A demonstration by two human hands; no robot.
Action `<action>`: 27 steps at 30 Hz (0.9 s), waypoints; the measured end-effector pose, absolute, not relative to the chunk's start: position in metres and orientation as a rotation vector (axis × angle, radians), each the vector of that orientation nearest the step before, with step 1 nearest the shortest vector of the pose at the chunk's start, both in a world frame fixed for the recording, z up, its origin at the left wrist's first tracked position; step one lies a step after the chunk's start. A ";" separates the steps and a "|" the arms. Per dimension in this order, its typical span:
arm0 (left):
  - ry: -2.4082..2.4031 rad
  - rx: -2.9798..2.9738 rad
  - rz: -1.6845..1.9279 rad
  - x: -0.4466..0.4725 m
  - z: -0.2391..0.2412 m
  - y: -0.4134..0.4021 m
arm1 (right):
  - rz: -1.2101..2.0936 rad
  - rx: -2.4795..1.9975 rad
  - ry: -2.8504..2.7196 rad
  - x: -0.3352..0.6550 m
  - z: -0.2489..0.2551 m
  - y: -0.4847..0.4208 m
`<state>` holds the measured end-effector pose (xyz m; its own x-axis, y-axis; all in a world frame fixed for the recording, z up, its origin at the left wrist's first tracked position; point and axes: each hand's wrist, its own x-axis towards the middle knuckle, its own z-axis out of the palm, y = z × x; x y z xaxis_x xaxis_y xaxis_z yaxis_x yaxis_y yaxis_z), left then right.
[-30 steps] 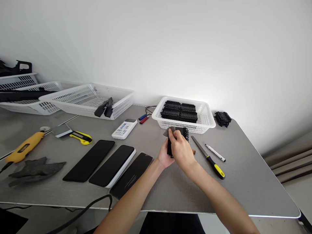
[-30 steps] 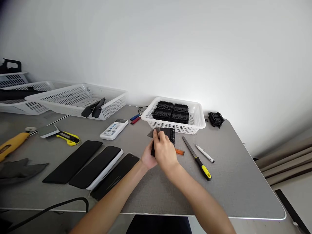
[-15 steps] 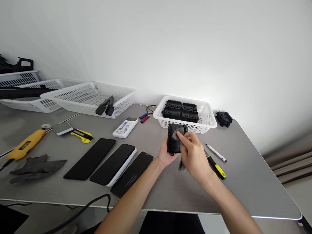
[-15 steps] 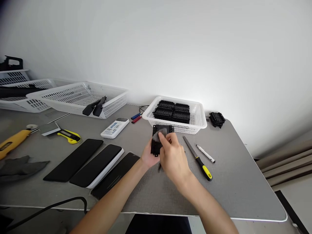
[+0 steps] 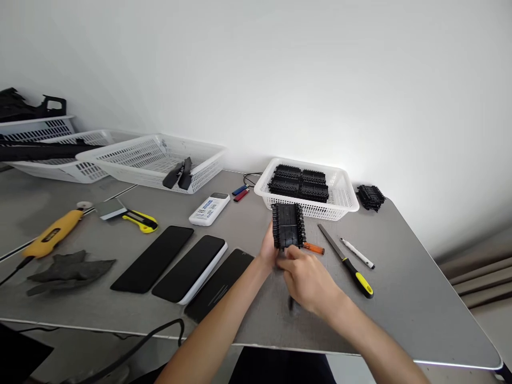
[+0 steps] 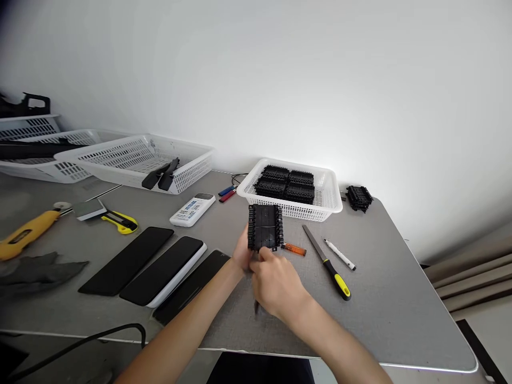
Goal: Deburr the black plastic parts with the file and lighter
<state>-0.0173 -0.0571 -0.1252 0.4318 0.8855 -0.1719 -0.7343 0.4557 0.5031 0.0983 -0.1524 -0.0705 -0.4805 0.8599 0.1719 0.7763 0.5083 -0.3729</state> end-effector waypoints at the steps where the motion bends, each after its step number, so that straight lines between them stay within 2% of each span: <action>1: 0.449 0.393 1.030 -0.017 -0.123 -0.057 | 0.406 -1.318 -2.365 0.104 -0.070 -0.157; 8: 0.523 0.621 1.044 -0.004 -0.126 -0.065 | 0.299 -1.160 -1.727 0.121 -0.075 -0.132; 17: 0.751 0.867 1.300 -0.004 -0.130 -0.059 | 0.250 -1.054 -1.703 0.123 -0.105 -0.101; 27: 0.879 1.103 1.350 -0.005 -0.123 -0.062 | -0.065 -1.428 -1.792 0.146 -0.111 -0.096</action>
<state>-0.0049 -0.0616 -0.1229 0.0653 0.9909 0.1181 -0.2928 -0.0941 0.9515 0.1462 -0.0956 -0.1109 -0.0160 0.7875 0.6161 0.8301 0.3539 -0.4308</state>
